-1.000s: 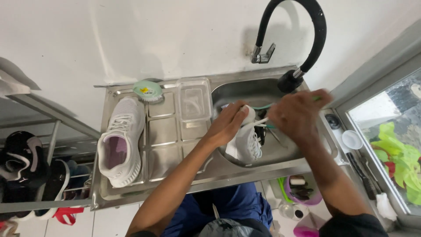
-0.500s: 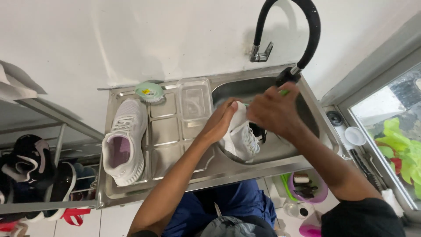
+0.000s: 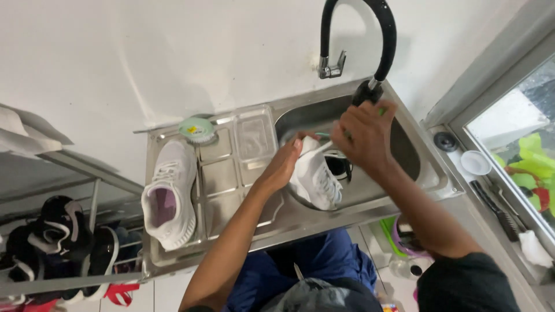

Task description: Cleaning the upper and sole of a white sneaker using a toothbrush and cleaning solution over a sink.

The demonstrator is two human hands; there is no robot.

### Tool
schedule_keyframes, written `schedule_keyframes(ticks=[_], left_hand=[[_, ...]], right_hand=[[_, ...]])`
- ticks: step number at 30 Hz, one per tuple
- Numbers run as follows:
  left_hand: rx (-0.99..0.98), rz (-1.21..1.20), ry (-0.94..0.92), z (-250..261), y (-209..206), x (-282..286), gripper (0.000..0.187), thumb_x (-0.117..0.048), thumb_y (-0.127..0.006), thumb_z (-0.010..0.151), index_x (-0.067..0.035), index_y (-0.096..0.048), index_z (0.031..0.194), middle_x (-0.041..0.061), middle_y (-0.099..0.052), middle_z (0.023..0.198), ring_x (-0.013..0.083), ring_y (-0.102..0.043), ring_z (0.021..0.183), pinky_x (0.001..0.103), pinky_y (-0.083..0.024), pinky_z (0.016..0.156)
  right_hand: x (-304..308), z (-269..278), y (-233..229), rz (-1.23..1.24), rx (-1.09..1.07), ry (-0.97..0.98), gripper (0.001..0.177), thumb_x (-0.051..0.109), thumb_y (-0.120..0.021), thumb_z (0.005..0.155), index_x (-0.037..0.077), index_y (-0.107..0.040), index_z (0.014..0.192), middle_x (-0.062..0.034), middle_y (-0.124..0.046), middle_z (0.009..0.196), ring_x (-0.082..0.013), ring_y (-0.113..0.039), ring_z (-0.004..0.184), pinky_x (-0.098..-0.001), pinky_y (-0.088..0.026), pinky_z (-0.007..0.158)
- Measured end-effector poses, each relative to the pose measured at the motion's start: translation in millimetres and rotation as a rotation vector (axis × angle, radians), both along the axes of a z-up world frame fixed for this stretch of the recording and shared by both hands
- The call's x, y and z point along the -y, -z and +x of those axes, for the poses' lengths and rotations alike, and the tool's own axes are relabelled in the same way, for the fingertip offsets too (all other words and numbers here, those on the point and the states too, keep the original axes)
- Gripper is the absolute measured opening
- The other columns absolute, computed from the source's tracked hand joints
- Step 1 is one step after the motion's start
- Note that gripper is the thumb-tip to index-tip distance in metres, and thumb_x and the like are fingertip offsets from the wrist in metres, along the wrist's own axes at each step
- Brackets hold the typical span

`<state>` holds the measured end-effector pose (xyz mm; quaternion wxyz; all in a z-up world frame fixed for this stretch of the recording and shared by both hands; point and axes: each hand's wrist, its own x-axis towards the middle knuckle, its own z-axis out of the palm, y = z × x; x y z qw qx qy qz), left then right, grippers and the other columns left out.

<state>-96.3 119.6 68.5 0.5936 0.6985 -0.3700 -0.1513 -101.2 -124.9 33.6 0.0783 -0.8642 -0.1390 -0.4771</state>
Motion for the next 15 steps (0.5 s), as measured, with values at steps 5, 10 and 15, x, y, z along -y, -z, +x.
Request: schedule_keyframes(ticks=[5,10,15], left_hand=[[0.125,0.021,0.032,-10,-2,-8,0.082,-0.066,-0.04,0.096,-0.001,-0.042,0.146,0.03,-0.053,0.141,0.0501,-0.05,0.132,0.064,-0.047,0.102],[0.195,0.062,0.013,-24,14,-16,0.082,-0.05,-0.074,0.087,-0.009,-0.04,0.15,0.022,-0.05,0.145,0.046,-0.046,0.137,0.062,-0.049,0.103],[0.251,-0.104,0.004,-27,26,-18,0.07,-0.045,-0.073,0.087,-0.008,-0.053,0.143,0.017,-0.06,0.135,0.0377,-0.058,0.128,0.057,-0.049,0.101]], right_hand=[[-13,-38,12,0.385,-0.094,-0.048,0.04,0.022,-0.061,0.105,0.018,-0.049,0.068,0.004,-0.044,0.061,-0.0202,-0.051,0.061,-0.0425,-0.035,0.092],[-7,-38,37,0.648,-0.238,-0.068,0.04,0.018,-0.065,0.098,0.017,-0.045,0.063,0.0062,-0.043,0.049,-0.0175,-0.051,0.052,-0.0305,-0.036,0.094],[-26,-41,24,0.404,-0.12,-0.083,0.042,0.016,-0.066,0.094,0.018,-0.043,0.06,0.0021,-0.041,0.054,-0.0214,-0.048,0.054,-0.0389,-0.034,0.089]])
